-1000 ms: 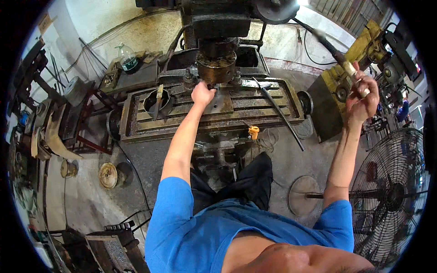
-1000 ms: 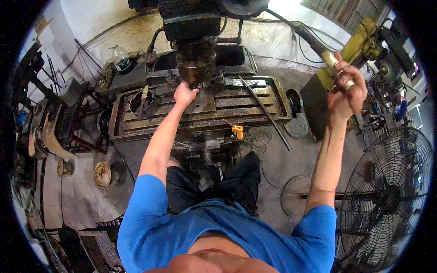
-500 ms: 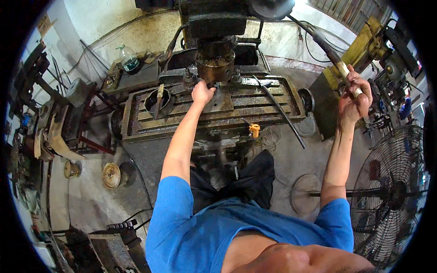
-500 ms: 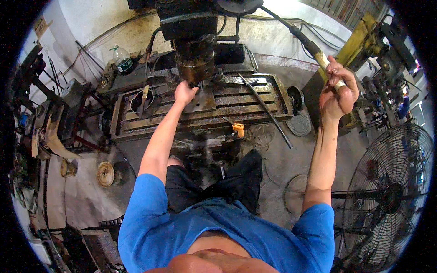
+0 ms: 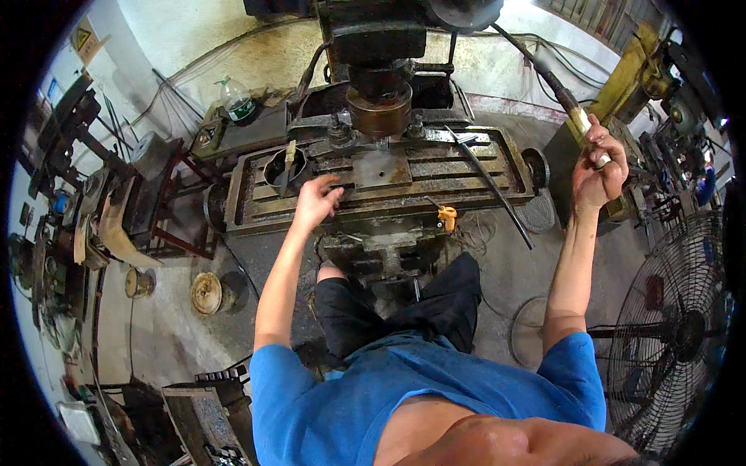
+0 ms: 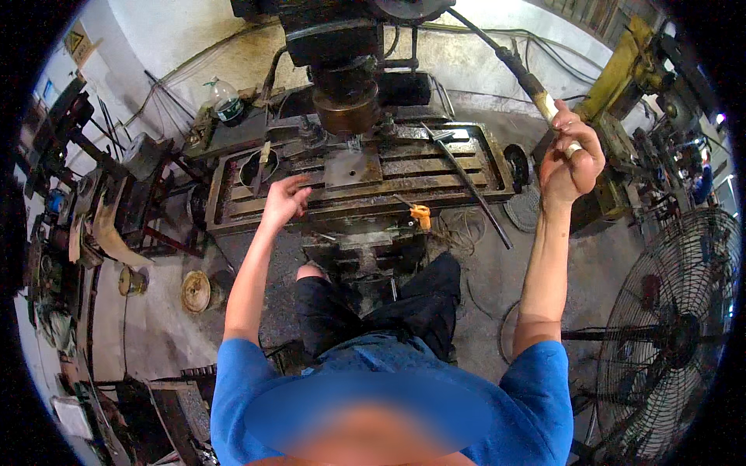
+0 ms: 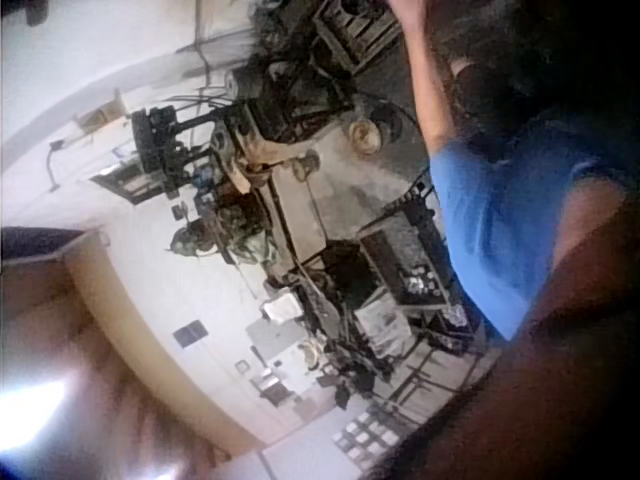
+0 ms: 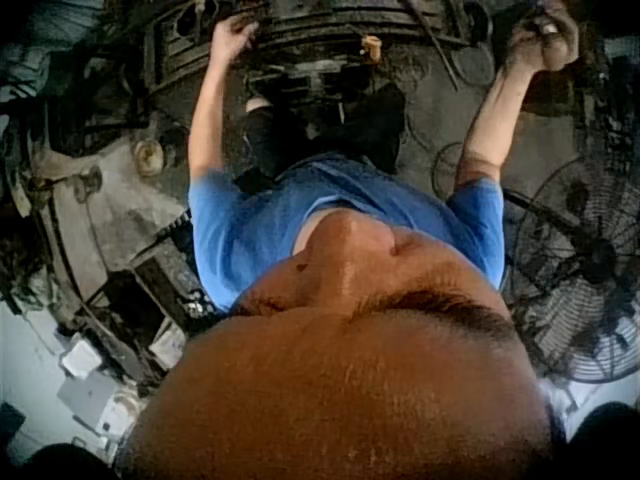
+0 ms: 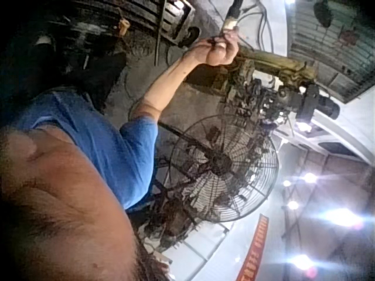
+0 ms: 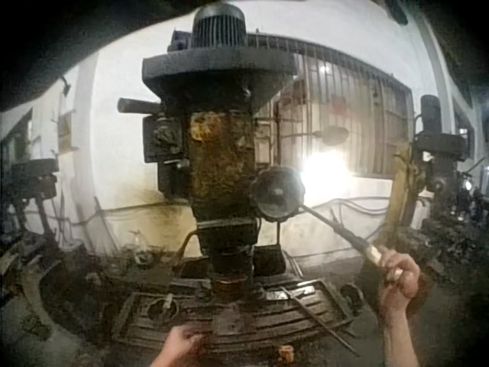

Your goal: The person operates a milling machine by placing metal workpieces on the bed, using a small yellow hand tool to secure or adjust them, and turning manual wheels to move the machine head while picking new parts from a bin.

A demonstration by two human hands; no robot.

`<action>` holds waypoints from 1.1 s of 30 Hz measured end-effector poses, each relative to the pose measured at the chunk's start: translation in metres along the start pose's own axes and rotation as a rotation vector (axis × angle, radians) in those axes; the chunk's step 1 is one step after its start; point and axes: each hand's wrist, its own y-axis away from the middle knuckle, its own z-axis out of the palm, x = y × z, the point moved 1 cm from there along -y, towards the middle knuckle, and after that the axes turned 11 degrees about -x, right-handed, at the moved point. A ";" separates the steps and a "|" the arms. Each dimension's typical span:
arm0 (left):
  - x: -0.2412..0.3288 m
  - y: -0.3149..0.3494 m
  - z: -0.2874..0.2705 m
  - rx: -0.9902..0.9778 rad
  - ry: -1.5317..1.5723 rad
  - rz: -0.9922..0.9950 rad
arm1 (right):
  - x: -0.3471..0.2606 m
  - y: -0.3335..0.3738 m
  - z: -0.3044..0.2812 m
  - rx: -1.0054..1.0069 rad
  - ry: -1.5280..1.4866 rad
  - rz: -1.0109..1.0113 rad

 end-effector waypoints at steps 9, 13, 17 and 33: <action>-0.008 0.044 -0.017 0.017 -0.013 -0.068 | 0.007 0.014 -0.003 -0.013 -0.049 -0.010; -0.007 0.047 -0.017 0.017 0.005 -0.051 | 0.012 0.020 -0.004 -0.028 -0.047 -0.022; -0.003 0.049 -0.015 0.017 0.035 -0.044 | 0.013 0.026 -0.002 -0.012 -0.053 -0.012; -0.010 0.142 -0.085 0.182 0.037 -0.036 | 0.004 0.013 -0.006 -0.054 -0.034 0.024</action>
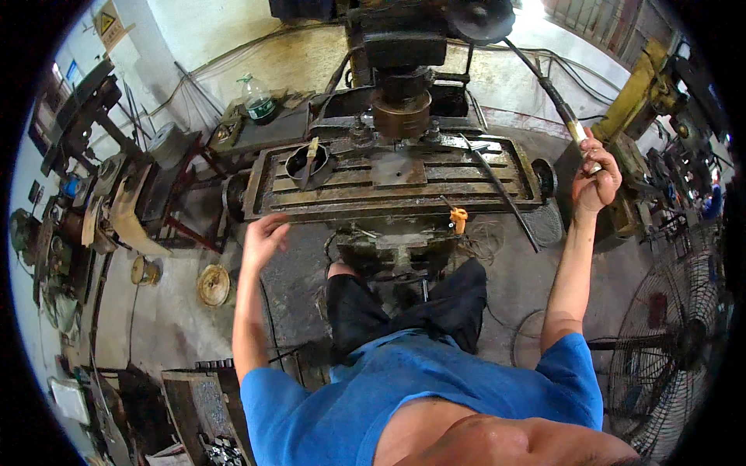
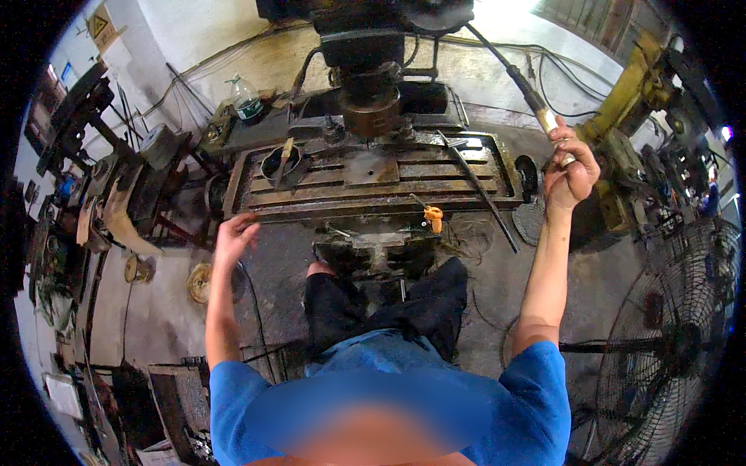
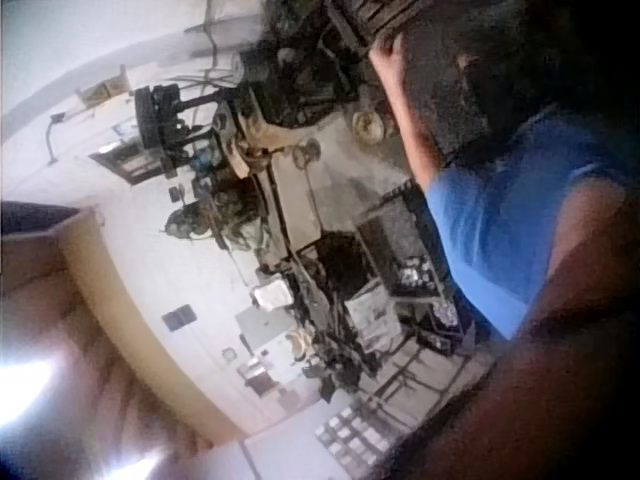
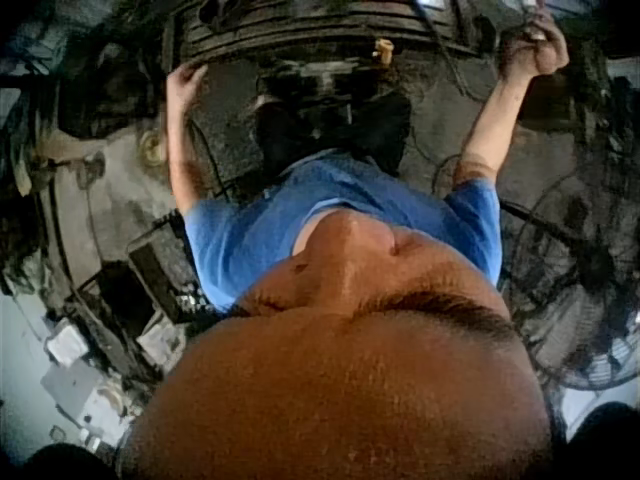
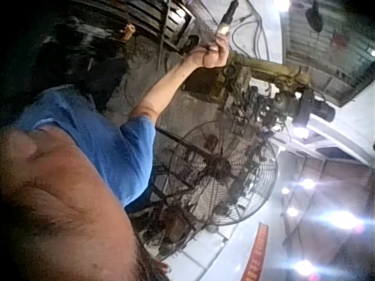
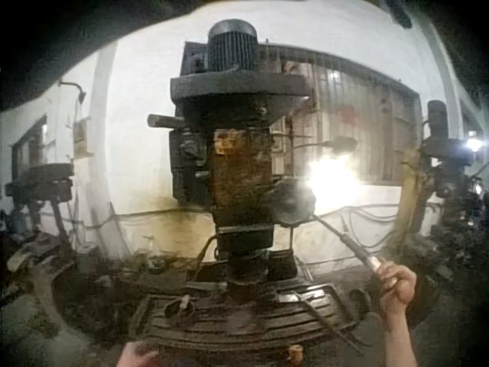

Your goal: The person operates a milling machine by placing metal workpieces on the bed, using a small yellow hand tool to secure or adjust them, and turning manual wheels to move the machine head while picking new parts from a bin.

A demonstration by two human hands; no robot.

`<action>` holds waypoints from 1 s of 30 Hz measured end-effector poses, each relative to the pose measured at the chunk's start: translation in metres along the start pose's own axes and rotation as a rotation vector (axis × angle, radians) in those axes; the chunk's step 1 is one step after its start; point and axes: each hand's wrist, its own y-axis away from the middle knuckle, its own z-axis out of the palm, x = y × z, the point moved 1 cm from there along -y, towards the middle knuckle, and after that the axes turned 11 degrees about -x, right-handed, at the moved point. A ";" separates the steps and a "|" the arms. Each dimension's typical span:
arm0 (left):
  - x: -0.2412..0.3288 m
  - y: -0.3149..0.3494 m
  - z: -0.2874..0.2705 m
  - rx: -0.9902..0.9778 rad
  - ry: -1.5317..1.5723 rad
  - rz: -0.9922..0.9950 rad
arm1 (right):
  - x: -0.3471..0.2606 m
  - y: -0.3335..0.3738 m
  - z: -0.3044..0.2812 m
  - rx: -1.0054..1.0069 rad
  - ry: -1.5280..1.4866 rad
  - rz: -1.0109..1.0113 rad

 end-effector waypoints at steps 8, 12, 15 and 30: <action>-0.084 0.248 -0.159 0.591 -0.267 -0.378 | 0.007 0.001 -0.048 0.094 -0.053 0.292; -0.114 0.410 -0.178 0.984 -0.332 -0.641 | 0.024 -0.004 -0.095 -0.118 0.165 0.217; -0.150 0.516 -0.159 1.162 -0.262 -0.850 | 0.021 -0.019 -0.089 -0.160 0.565 0.006; -0.188 0.603 -0.106 1.076 -0.604 -1.616 | 0.025 -0.103 -0.106 -0.021 0.970 0.267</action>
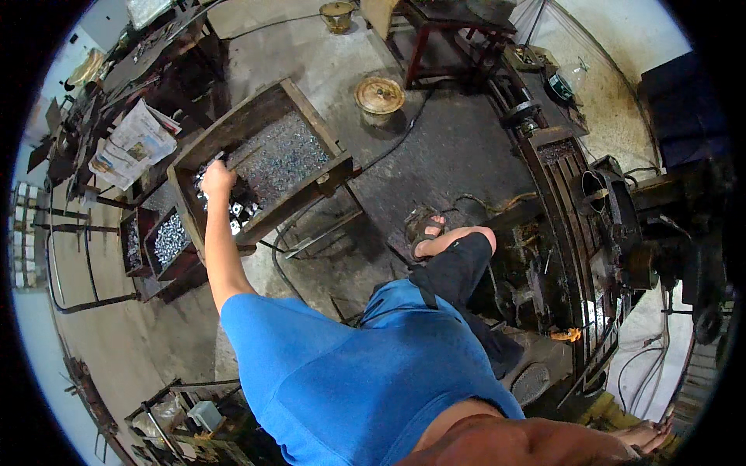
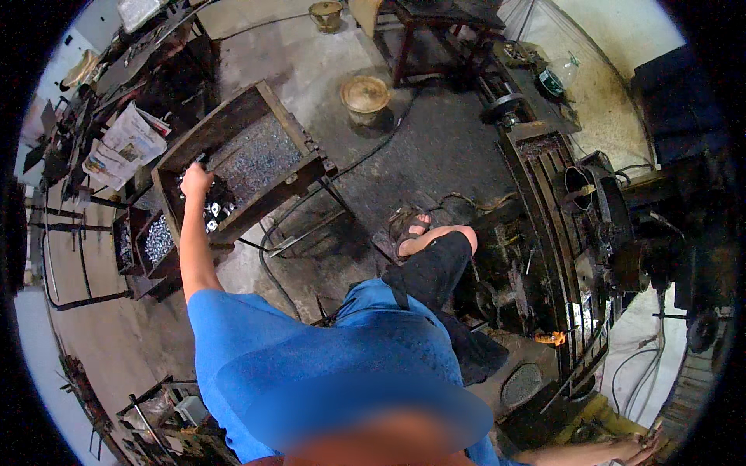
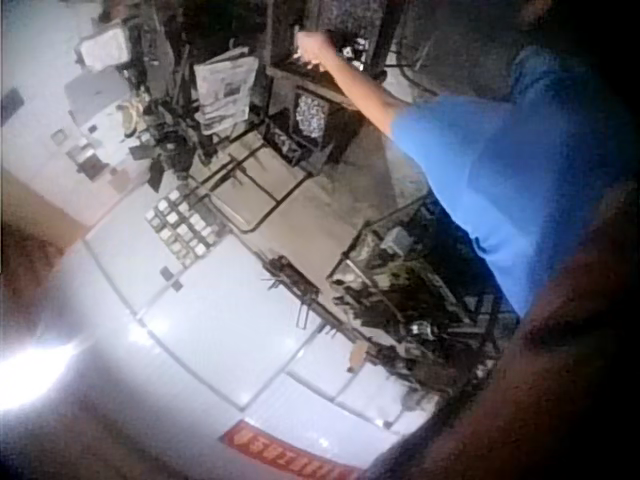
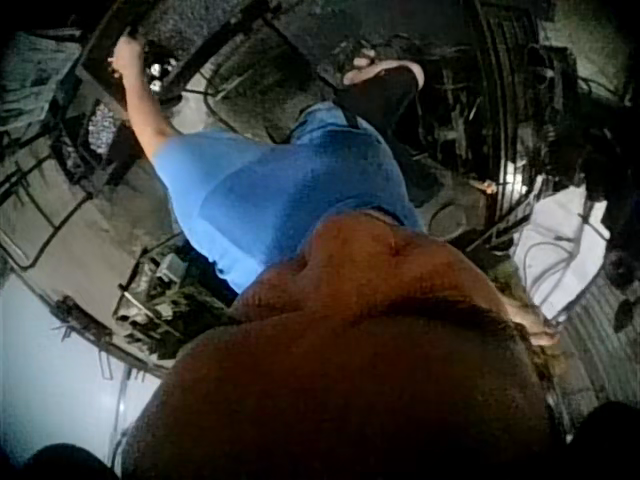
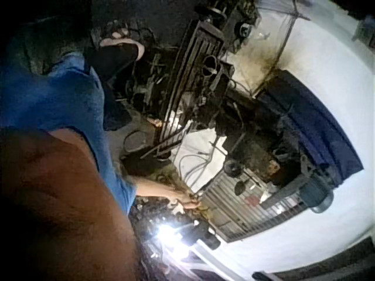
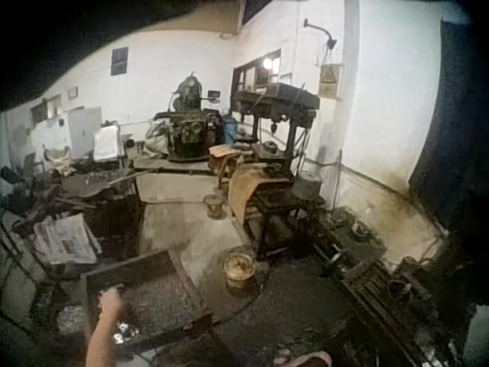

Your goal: The person operates a milling machine by placing metal workpieces on the bed, using a small yellow hand tool to secure or adjust them, and turning manual wheels to move the machine head while picking new parts from a bin.

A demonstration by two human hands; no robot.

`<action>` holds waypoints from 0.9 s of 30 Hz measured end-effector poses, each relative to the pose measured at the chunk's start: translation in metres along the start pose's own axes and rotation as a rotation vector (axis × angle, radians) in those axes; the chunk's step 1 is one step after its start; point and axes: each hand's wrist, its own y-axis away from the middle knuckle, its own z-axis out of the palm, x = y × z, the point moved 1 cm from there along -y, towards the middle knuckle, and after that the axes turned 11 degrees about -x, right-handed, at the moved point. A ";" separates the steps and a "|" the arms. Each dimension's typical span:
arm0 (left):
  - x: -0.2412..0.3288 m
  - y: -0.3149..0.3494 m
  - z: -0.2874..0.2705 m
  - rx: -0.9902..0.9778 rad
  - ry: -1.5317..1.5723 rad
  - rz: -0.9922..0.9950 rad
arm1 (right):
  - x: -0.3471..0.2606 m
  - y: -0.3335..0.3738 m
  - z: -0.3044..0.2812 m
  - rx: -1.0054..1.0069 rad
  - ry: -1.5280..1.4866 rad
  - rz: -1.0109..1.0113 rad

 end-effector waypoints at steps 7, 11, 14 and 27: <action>0.029 -0.024 0.027 -0.108 -0.316 0.148 | 0.052 -0.046 -0.053 -0.303 0.284 -0.284; 0.008 -0.034 0.041 -0.009 -0.215 0.200 | -0.029 -0.055 -0.031 -0.328 -0.290 0.072; -0.003 -0.046 0.047 -0.155 -0.101 0.127 | -0.068 -0.067 -0.025 -0.315 -0.038 -0.171; 0.034 -0.039 0.018 -0.025 0.527 0.149 | -0.095 0.161 0.031 -0.210 -0.383 -0.146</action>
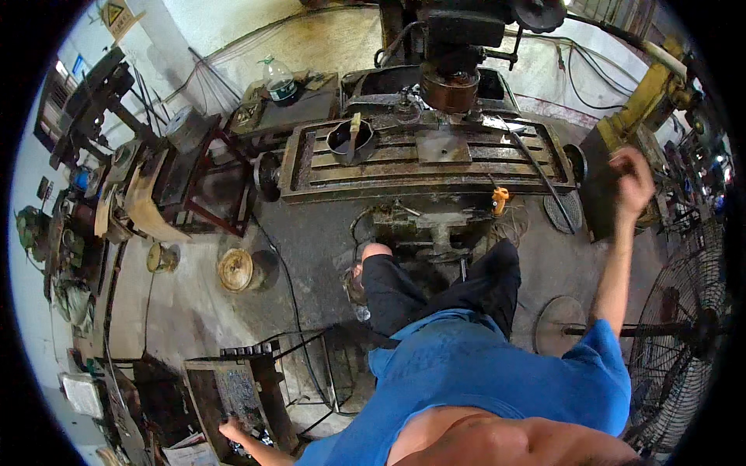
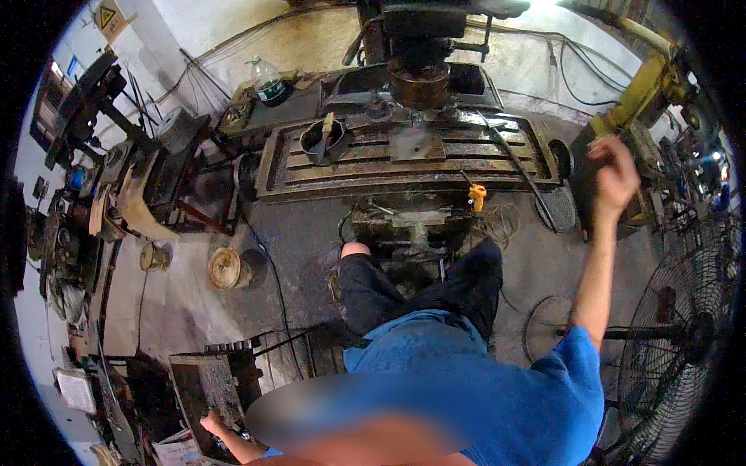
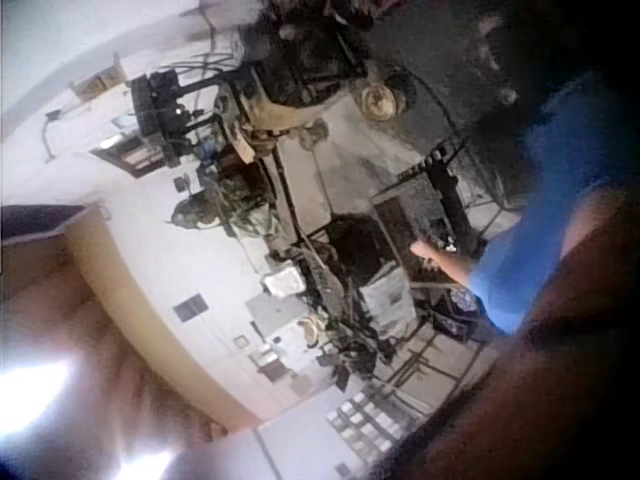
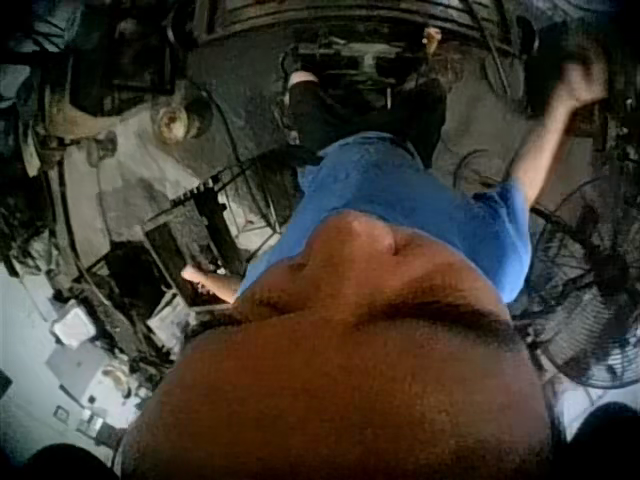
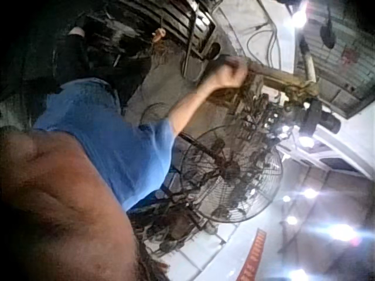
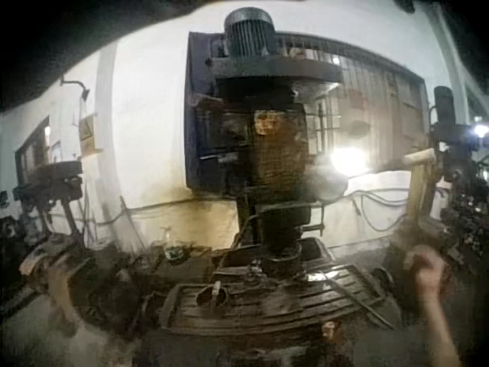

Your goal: The person operates a milling machine by placing metal workpieces on the bed, using a small yellow hand tool to secure or adjust them, and turning manual wheels to move the machine head while picking new parts from a bin.

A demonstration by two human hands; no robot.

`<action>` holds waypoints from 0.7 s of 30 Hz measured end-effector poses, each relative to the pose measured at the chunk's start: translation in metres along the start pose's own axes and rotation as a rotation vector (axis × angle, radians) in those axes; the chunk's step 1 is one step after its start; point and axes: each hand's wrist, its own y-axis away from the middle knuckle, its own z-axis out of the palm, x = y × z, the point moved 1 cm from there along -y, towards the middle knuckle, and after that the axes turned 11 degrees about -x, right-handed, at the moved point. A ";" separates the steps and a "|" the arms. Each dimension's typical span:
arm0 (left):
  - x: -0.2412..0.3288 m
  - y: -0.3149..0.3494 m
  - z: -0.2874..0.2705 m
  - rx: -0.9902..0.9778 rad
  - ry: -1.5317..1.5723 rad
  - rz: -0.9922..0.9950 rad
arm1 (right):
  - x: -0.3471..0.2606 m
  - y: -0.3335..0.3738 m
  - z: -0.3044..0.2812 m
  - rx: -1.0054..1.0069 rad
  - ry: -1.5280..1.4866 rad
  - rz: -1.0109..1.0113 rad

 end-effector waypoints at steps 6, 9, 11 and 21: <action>0.135 0.030 0.002 -0.280 1.100 0.229 | 0.136 0.180 0.122 -0.495 -0.171 1.052; 0.174 0.005 0.008 -0.468 1.152 0.308 | 0.182 0.217 0.180 -0.494 -0.421 1.123; 0.200 -0.004 0.026 -0.643 1.261 0.351 | 0.165 0.208 0.211 -0.341 -0.600 1.295; 0.297 0.054 0.124 -1.125 1.441 0.374 | 0.086 0.141 0.170 -0.067 -0.913 0.740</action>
